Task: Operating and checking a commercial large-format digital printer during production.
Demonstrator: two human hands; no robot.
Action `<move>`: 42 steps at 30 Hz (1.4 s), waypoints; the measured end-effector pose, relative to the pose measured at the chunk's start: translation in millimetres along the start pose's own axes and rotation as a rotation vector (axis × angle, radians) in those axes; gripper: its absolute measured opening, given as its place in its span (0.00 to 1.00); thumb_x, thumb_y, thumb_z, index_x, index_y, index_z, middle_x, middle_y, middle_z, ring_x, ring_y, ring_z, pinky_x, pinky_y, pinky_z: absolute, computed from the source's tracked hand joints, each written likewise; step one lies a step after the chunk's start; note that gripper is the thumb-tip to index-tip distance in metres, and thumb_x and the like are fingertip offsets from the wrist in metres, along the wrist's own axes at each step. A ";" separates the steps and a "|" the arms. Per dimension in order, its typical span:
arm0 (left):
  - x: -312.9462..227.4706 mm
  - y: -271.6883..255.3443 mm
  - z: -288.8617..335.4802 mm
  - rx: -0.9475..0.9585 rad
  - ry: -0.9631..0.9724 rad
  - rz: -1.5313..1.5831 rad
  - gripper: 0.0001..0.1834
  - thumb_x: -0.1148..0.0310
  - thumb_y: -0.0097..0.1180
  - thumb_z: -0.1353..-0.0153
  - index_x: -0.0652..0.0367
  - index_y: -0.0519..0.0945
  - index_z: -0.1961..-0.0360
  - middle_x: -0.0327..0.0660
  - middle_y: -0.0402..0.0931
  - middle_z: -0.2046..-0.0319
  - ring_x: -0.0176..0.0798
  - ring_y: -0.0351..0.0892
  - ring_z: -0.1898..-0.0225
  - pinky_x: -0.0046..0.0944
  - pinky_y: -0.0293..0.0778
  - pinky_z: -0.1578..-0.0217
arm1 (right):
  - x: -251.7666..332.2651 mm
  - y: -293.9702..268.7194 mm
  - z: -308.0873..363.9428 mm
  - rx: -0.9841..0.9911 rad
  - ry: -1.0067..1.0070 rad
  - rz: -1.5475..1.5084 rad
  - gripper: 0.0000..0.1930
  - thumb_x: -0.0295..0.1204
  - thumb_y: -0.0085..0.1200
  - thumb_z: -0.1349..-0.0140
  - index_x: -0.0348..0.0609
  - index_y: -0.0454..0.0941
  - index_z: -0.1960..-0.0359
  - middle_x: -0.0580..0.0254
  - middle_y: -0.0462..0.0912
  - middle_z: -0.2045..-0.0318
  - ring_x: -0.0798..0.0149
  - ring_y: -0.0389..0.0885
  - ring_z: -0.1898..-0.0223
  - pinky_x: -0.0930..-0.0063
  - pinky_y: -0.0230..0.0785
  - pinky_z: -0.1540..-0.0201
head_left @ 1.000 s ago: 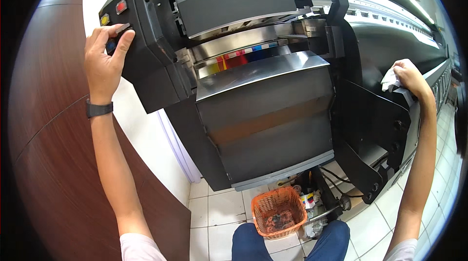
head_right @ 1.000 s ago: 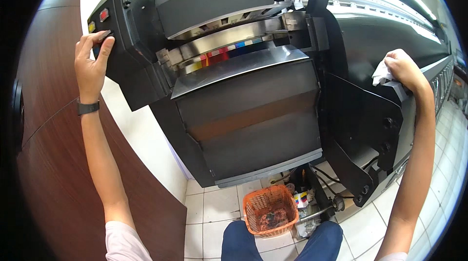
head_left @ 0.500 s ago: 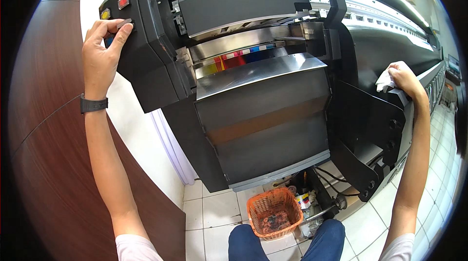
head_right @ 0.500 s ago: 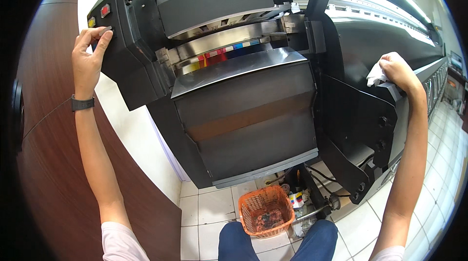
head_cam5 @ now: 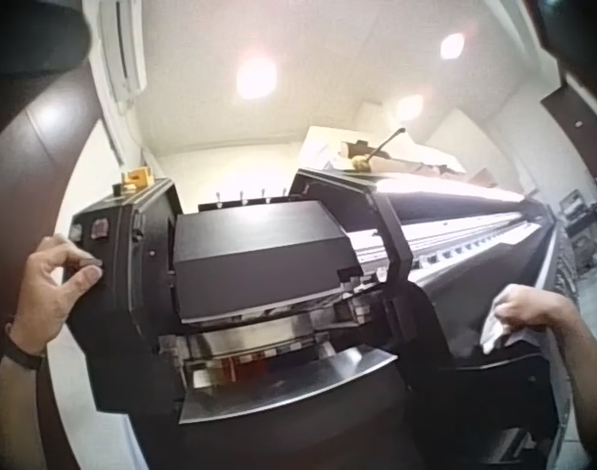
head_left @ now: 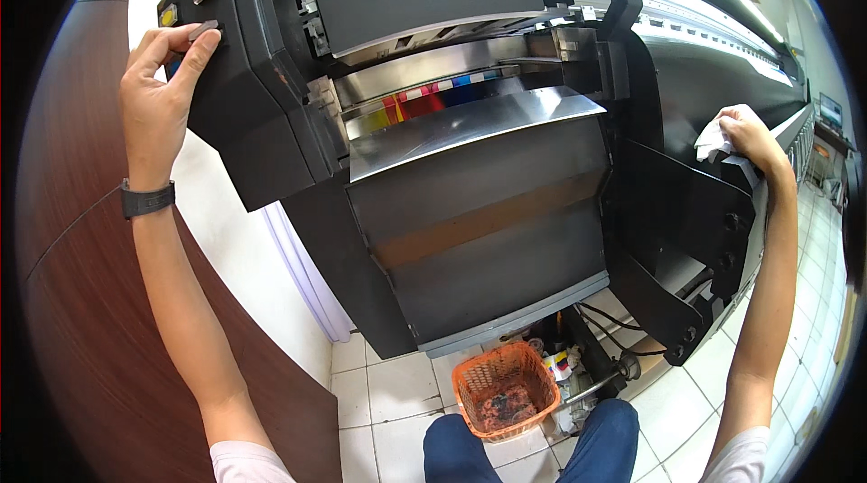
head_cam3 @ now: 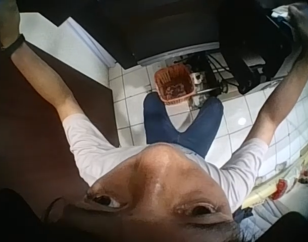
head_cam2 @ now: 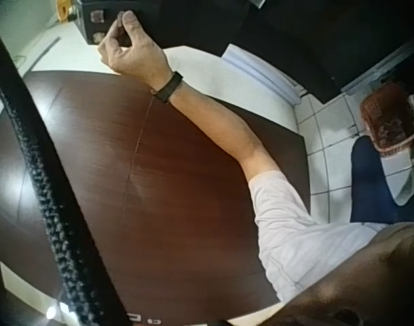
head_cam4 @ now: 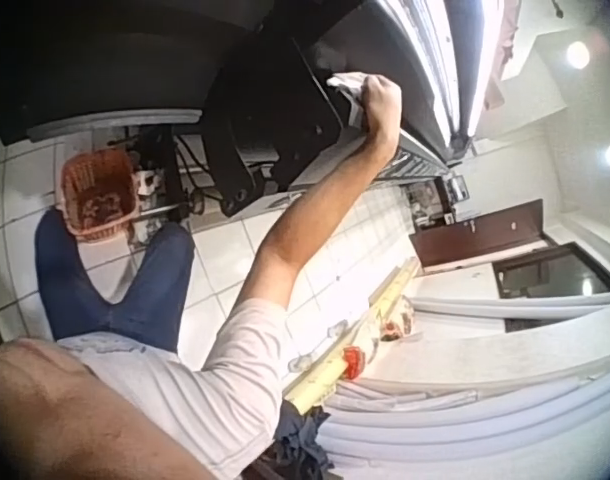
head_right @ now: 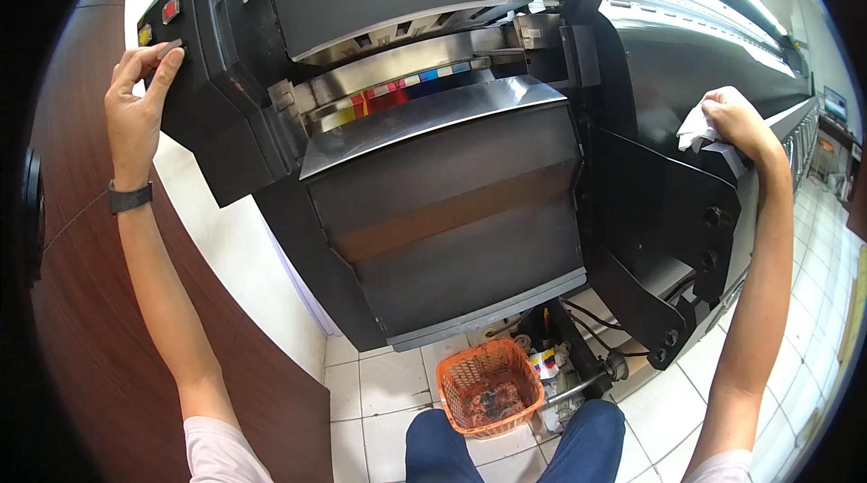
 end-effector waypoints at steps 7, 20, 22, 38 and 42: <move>2.9 0.0 0.3 -0.013 -0.005 0.013 0.14 0.59 0.66 0.42 0.58 0.86 0.61 0.32 0.77 0.69 0.30 0.72 0.64 0.30 0.68 0.60 | 1.3 1.3 -1.7 0.011 -0.018 0.010 0.11 0.28 0.44 0.41 0.31 0.75 0.75 0.71 0.71 0.82 0.76 0.66 0.79 0.76 0.61 0.75; 5.5 -1.5 -0.2 0.041 0.023 -0.008 0.13 0.58 0.63 0.40 0.48 0.86 0.55 0.31 0.74 0.68 0.29 0.71 0.61 0.32 0.67 0.56 | -6.7 0.0 -4.5 0.002 0.011 0.023 0.12 0.28 0.44 0.40 0.32 0.75 0.75 0.72 0.70 0.82 0.76 0.64 0.80 0.77 0.59 0.75; 5.0 -0.7 0.3 0.043 0.027 -0.035 0.14 0.58 0.63 0.39 0.48 0.86 0.54 0.30 0.74 0.68 0.29 0.70 0.63 0.32 0.67 0.57 | -12.7 -0.8 -7.5 0.001 0.002 0.017 0.12 0.28 0.44 0.39 0.32 0.75 0.75 0.72 0.71 0.82 0.76 0.64 0.80 0.77 0.59 0.75; 1.7 -1.5 4.3 -0.030 0.124 -0.093 0.15 0.59 0.63 0.39 0.47 0.84 0.52 0.32 0.76 0.69 0.30 0.70 0.65 0.32 0.67 0.61 | -22.1 -4.4 -13.9 0.033 -0.032 0.039 0.12 0.25 0.41 0.40 0.32 0.77 0.70 0.67 0.79 0.78 0.76 0.72 0.80 0.81 0.64 0.75; 0.3 1.8 6.4 -0.072 0.178 -0.082 0.15 0.60 0.63 0.40 0.46 0.84 0.52 0.32 0.78 0.68 0.30 0.71 0.65 0.32 0.67 0.62 | -19.0 -3.8 -10.6 0.041 0.008 -0.029 0.11 0.25 0.41 0.40 0.32 0.77 0.70 0.68 0.79 0.78 0.77 0.72 0.79 0.82 0.64 0.75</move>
Point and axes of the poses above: each hand's wrist, its own z-axis away from the middle knuckle, its own y-axis out of the palm, x = y × z, the point moved 2 cm from there along -z, towards the middle knuckle
